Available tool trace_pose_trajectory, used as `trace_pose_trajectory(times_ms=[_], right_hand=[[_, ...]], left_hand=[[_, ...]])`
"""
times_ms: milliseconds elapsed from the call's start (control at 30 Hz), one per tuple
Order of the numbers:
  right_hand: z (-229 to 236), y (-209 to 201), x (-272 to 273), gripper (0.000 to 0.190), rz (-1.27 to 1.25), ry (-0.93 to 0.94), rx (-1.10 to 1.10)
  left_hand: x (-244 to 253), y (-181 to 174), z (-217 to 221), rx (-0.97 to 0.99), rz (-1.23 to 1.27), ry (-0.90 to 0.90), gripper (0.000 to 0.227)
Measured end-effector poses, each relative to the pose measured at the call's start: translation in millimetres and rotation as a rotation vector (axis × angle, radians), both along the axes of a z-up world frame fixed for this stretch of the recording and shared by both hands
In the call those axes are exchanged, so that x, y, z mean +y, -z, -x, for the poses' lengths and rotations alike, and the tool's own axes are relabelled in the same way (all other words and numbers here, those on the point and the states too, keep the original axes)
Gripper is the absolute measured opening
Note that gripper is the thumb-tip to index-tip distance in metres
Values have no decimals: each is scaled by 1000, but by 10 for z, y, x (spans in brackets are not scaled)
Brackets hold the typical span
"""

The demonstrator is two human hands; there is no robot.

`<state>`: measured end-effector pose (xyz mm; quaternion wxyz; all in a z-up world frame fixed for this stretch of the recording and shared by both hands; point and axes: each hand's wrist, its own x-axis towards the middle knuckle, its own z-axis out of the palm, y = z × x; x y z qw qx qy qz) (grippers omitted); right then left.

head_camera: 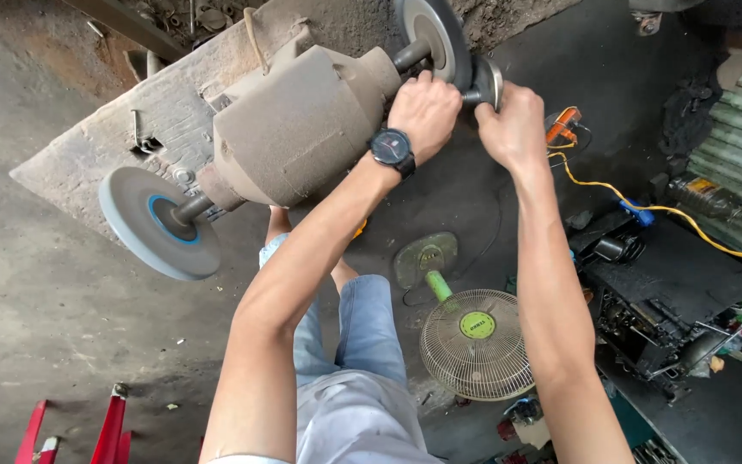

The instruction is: The person uses a bench grinder to smooth the edges of a cylindrical metal part. They hold the part with both hands, pressing it against the spinning grinding wheel, then periodically pull it away to visually inspect the surface before resuming the grinding process.

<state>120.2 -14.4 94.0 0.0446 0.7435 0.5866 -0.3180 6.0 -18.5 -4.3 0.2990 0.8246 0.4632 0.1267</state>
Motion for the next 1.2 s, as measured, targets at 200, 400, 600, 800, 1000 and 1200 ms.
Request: trace_pose_trajectory(times_ms=[200, 400, 600, 800, 1000, 1200], right_hand=[[-172, 504, -655, 5, -237, 281, 113], [-88, 142, -176, 12, -120, -8, -93], [110, 315, -540, 7, -371, 298, 60], [55, 97, -284, 26, -218, 174, -24], [112, 241, -413, 9, -351, 219, 96], [184, -35, -167, 15, -241, 272, 392]], left_hand=[[115, 82, 35, -149, 459, 62, 19], [51, -73, 57, -78, 208, -9, 6], [165, 135, 14, -213, 515, 55, 21], [58, -52, 87, -137, 360, -6, 8], [-26, 147, -24, -86, 300, 83, 12], [282, 35, 95, -241, 463, -53, 21]])
